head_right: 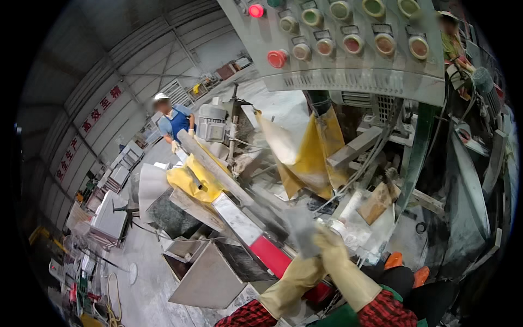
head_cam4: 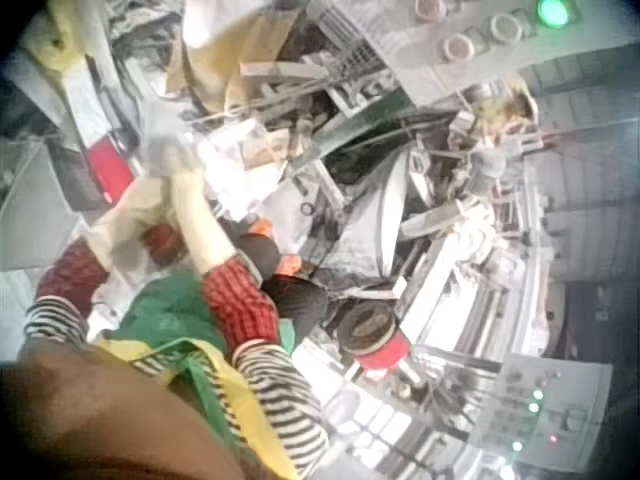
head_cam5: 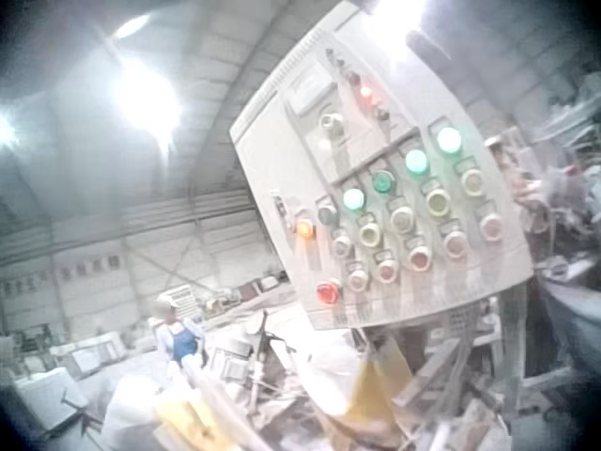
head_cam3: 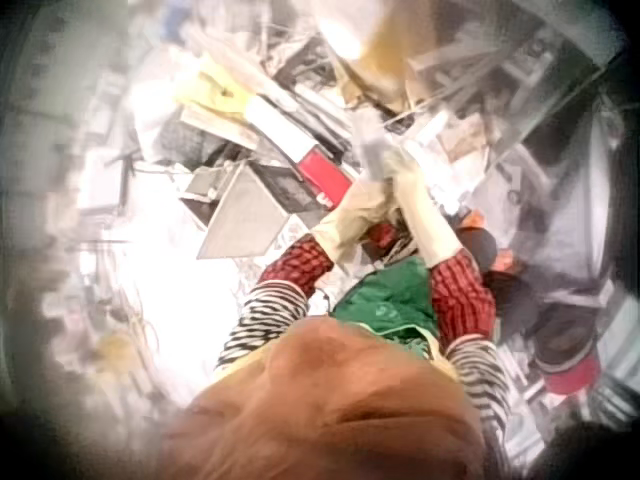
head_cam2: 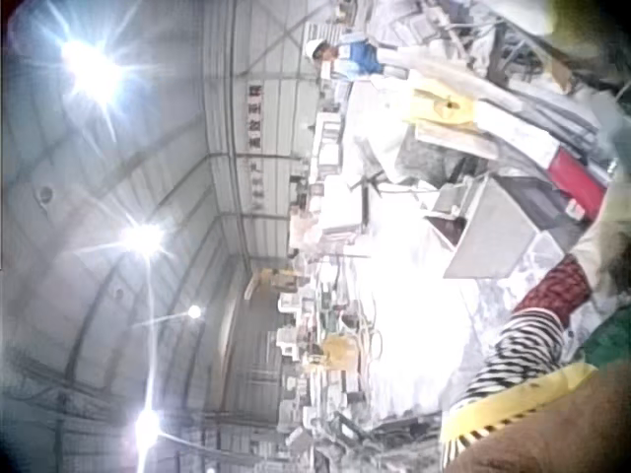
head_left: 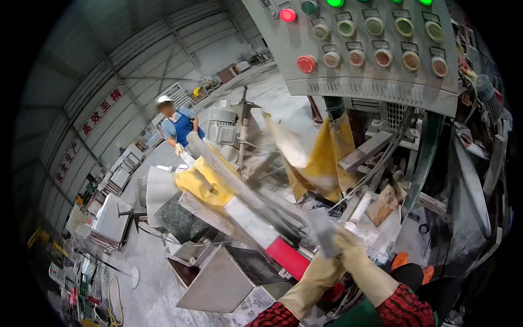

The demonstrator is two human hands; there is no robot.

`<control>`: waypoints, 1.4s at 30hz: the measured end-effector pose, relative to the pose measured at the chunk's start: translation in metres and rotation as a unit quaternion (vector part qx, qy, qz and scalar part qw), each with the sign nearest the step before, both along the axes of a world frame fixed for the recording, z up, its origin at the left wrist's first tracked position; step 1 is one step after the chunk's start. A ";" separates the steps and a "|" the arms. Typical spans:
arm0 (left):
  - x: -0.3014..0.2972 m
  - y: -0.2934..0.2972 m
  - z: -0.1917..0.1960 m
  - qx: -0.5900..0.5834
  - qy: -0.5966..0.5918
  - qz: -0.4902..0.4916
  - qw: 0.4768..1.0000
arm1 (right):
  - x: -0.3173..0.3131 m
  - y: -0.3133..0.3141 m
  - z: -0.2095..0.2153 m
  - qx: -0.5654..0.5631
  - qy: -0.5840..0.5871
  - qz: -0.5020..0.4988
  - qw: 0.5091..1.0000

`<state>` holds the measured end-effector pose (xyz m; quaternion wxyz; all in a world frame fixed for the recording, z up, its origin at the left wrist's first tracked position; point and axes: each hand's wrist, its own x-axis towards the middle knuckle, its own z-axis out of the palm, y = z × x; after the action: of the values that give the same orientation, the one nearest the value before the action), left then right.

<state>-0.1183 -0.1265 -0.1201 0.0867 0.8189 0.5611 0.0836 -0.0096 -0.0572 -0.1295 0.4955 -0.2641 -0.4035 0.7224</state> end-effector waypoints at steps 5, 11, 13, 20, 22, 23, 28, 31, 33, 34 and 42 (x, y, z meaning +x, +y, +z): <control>0.012 0.006 0.024 0.129 -0.017 -0.052 0.990 | 0.104 0.001 -0.030 -0.105 0.089 -0.040 0.990; 0.014 0.005 0.043 0.108 -0.095 -0.079 0.986 | 0.144 -0.014 -0.077 -0.189 0.074 -0.157 0.966; 0.007 0.014 0.040 0.151 -0.195 -0.103 0.964 | 0.152 -0.016 -0.084 -0.239 0.055 -0.171 0.954; -0.078 0.058 0.046 0.201 -0.047 -0.018 0.978 | 0.152 -0.017 -0.088 -0.269 0.087 -0.137 0.949; -0.085 0.058 0.037 0.153 -0.022 -0.003 0.988 | 0.147 -0.016 -0.087 -0.237 0.080 -0.105 0.963; -0.084 0.055 0.031 0.130 -0.007 0.012 0.991 | 0.145 -0.016 -0.085 -0.226 0.091 -0.097 0.965; -0.081 0.048 0.027 0.152 -0.041 0.048 0.986 | 0.138 -0.013 -0.075 -0.233 0.101 -0.068 0.965; -0.075 0.044 0.028 0.132 -0.034 0.080 0.987 | 0.136 -0.012 -0.073 -0.217 0.097 -0.044 0.970; -0.073 0.042 0.027 0.120 -0.035 0.096 0.988 | 0.137 -0.012 -0.073 -0.198 0.113 -0.016 0.974; -0.072 0.040 0.026 0.111 -0.033 0.105 0.988 | 0.138 -0.012 -0.074 -0.182 0.137 0.000 0.974; -0.070 0.043 0.021 0.129 -0.080 0.112 0.982 | 0.151 -0.010 -0.061 -0.164 0.199 -0.070 0.964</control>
<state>-0.1883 -0.0837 -0.0989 0.0145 0.7456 0.6253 0.2297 0.1410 -0.0671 -0.1909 0.5652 -0.2203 -0.1534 0.7800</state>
